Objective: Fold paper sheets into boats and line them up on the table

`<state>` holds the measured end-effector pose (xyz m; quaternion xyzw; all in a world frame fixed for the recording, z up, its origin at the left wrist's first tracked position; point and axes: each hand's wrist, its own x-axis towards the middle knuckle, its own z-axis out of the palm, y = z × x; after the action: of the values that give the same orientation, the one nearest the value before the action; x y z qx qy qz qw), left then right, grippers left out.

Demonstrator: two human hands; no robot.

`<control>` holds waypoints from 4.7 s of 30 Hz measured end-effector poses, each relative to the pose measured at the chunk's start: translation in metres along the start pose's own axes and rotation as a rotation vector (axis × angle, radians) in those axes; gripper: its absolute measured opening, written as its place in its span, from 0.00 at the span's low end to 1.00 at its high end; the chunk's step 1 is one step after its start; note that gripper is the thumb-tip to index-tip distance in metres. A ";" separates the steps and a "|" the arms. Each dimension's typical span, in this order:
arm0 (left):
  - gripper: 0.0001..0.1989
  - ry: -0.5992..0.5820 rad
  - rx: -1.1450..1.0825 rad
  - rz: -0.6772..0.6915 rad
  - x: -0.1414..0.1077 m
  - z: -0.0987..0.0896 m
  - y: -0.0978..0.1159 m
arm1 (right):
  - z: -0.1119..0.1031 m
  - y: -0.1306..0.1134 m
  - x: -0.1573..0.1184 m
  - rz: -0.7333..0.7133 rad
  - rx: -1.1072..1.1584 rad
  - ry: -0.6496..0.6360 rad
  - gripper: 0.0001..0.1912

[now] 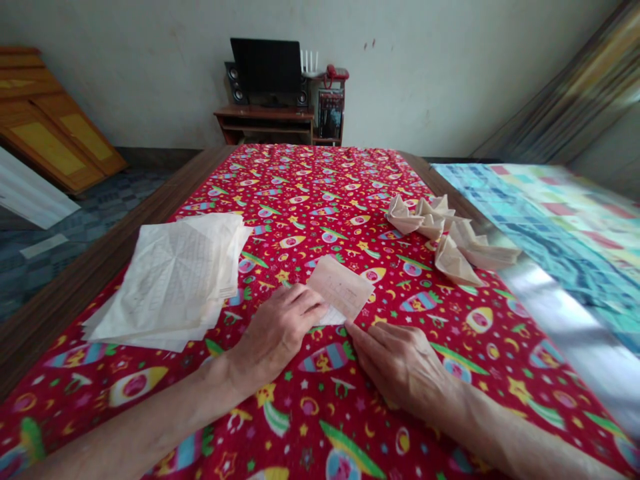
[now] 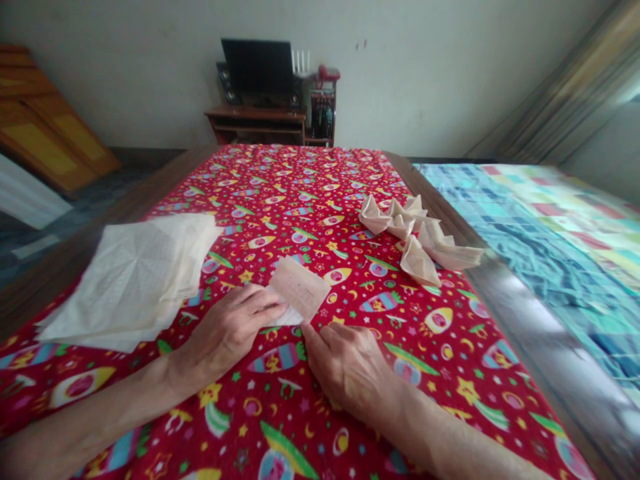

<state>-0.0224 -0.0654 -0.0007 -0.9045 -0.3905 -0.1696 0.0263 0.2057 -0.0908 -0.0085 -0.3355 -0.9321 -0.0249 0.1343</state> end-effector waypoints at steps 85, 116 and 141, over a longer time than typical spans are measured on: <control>0.27 -0.072 -0.100 0.077 -0.043 -0.003 -0.005 | -0.008 0.015 0.024 -0.246 0.390 0.059 0.10; 0.26 -0.036 -0.204 0.036 -0.040 -0.008 0.005 | 0.006 0.012 0.055 0.380 0.391 0.086 0.11; 0.23 -0.055 -0.091 0.078 -0.038 -0.014 0.009 | 0.010 0.009 0.055 0.327 0.292 0.130 0.12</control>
<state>-0.0446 -0.1008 0.0011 -0.9236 -0.3473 -0.1612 -0.0190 0.1690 -0.0483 -0.0044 -0.4567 -0.8484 0.1105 0.2436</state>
